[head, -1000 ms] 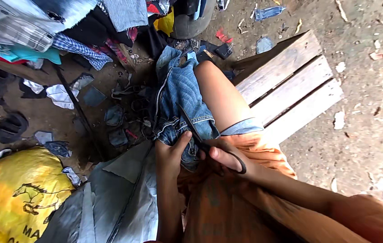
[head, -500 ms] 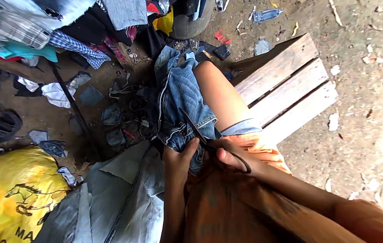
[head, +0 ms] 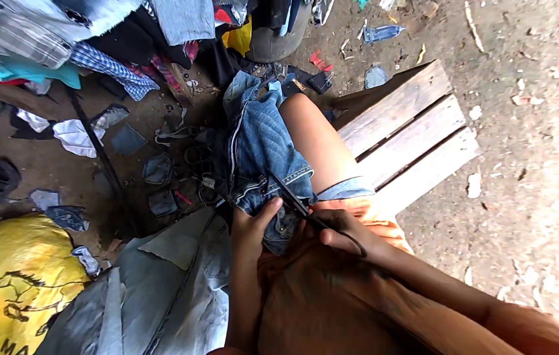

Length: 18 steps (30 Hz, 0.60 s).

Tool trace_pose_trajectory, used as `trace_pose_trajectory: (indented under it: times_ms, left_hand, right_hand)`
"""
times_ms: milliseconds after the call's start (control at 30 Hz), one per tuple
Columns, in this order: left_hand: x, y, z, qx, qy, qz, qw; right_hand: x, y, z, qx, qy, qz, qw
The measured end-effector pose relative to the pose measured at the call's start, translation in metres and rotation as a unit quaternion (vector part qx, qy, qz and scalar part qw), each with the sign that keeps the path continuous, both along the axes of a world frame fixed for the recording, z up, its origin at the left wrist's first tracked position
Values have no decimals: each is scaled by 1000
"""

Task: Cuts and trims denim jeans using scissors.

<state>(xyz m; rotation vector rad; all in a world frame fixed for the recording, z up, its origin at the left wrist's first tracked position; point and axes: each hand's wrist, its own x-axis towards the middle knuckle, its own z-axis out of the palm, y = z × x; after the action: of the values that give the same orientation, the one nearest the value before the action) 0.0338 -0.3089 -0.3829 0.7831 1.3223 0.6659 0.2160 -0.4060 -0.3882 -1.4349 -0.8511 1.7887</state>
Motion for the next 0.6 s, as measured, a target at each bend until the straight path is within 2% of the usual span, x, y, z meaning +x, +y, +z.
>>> trace_pose_trajectory:
  times_ms: [67, 167, 267, 367, 500, 600]
  left_hand:
    - [-7, 12, -2, 16, -30, 26, 999]
    - [-13, 25, -2, 32, -48, 23, 998]
    - [-17, 29, -2, 38, -80, 4, 996]
    - [-11, 35, 6, 29, -111, -1, 993]
    - [1, 54, 29, 29, -80, -18, 996]
    - [1, 74, 39, 39, -51, -61, 996]
  right_hand:
    - [22, -6, 6, -6, 20, 63, 998]
    - [68, -19, 13, -12, -15, 135, 991]
    - [93, -22, 18, -1, -75, 102, 992]
    - [66, 16, 14, 72, -202, 3, 977]
    - [4, 102, -30, 209, -281, -62, 935]
    - [-19, 148, -56, 212, -290, -65, 931]
